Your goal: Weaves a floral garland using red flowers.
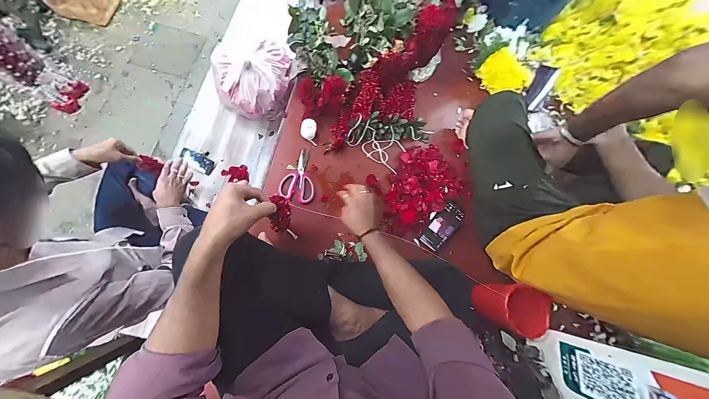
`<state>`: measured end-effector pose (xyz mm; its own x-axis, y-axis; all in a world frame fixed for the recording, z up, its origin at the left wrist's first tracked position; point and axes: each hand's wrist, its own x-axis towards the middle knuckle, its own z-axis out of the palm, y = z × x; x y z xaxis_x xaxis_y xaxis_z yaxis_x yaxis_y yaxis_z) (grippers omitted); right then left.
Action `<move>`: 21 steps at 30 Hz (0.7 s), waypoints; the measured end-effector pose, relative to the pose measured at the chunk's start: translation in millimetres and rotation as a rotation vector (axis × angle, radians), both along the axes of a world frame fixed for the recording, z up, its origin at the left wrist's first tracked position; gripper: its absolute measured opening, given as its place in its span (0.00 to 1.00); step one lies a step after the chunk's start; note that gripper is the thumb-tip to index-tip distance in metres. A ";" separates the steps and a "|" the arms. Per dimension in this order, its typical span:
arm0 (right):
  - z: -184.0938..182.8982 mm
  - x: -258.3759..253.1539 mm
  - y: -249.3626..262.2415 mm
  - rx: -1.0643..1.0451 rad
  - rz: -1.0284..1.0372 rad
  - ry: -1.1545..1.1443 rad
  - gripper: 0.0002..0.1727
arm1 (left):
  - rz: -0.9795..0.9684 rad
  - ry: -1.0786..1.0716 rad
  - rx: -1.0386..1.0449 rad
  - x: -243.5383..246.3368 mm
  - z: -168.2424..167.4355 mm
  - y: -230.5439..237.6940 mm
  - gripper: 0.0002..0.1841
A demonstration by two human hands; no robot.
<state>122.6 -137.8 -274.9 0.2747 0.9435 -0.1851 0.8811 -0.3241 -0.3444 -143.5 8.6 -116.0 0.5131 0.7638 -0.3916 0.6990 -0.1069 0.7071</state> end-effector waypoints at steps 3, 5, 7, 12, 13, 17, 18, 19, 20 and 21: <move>-45.6 -23.1 17.7 0.098 0.319 -0.003 0.19 | 0.000 0.012 0.011 -0.5 -9.0 3.5 0.07; -63.9 -15.1 30.6 0.124 0.297 -0.071 0.17 | 0.010 0.032 0.009 -0.5 -11.6 3.8 0.07; -67.5 7.7 33.9 0.106 0.129 -0.132 0.16 | 0.004 0.047 0.022 -0.4 -13.8 -0.7 0.08; -53.6 102.7 -4.0 -0.027 -0.263 -0.248 0.16 | -0.022 0.040 0.005 8.4 -16.1 1.5 0.07; -47.2 117.3 -13.7 -0.028 -0.343 -0.241 0.15 | -0.027 0.045 -0.003 10.4 -15.4 1.8 0.07; -18.4 134.0 -11.2 0.038 -0.558 -0.240 0.14 | -0.040 0.058 -0.030 13.3 -9.1 0.8 0.08; -11.3 128.0 -3.0 0.062 -0.536 -0.215 0.13 | -0.044 0.049 -0.033 13.5 -8.0 -0.3 0.08; -5.2 120.2 9.2 0.075 -0.497 -0.166 0.12 | -0.049 0.037 -0.037 14.0 -7.4 -1.0 0.08; -1.6 111.9 24.8 0.088 -0.458 -0.096 0.12 | -0.052 0.023 -0.048 14.4 -7.6 -1.6 0.08; 0.9 101.8 44.2 0.081 -0.429 -0.003 0.14 | -0.057 0.012 -0.060 13.9 -8.3 -2.1 0.08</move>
<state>224.4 -93.6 -274.0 0.6455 0.7552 -0.1139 0.6737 -0.6333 -0.3810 -129.6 6.5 -124.4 0.5499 0.7086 -0.4423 0.7013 -0.1041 0.7052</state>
